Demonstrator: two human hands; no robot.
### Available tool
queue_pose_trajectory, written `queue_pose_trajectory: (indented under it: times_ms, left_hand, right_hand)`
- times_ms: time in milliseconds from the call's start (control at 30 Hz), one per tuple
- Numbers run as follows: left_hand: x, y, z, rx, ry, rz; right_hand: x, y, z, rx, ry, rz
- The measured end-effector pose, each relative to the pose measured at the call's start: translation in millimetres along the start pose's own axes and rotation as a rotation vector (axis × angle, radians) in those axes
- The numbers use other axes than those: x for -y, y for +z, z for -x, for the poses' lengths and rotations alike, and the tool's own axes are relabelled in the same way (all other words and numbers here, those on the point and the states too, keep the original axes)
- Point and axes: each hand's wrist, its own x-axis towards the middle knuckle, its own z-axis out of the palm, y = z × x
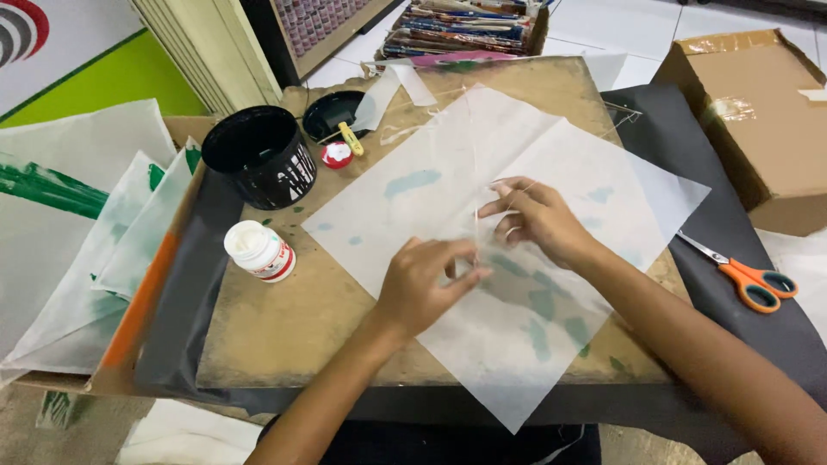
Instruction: Assembling a kite by gluing bamboo sticks to paper and trimming materials
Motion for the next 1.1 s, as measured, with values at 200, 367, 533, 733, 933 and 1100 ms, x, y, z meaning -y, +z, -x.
queue_pose_trajectory:
  times_ms: [200,367,533,733,933,1100]
  left_hand:
    - [-4.8,0.5,4.6,0.035,0.154,-0.131]
    - [-8.2,-0.1,5.6,0.067,0.191,-0.144]
    - [-17.5,-8.5,9.5,0.111,0.168,-0.146]
    - [-23.1,-21.5,11.5,0.145,0.242,-0.198]
    - [-27.8,-38.6,5.1,0.105,0.108,-0.164]
    - [-33.2,-56.8,-7.3,-0.016,-0.111,0.02]
  right_hand:
    - [-4.5,20.3,-12.9,0.116,0.108,-0.112]
    - [-16.3,17.5,-41.1,0.117,0.09,-0.257]
    - [-18.8,7.0,-61.2,0.089,0.078,-0.365]
    - [2.7,9.5,-57.6,0.145,0.026,-0.351]
    - [43.6,15.7,-53.5,0.182,-0.131,-0.281]
    - [113.6,31.3,-32.6,0.075,-0.217,-0.023]
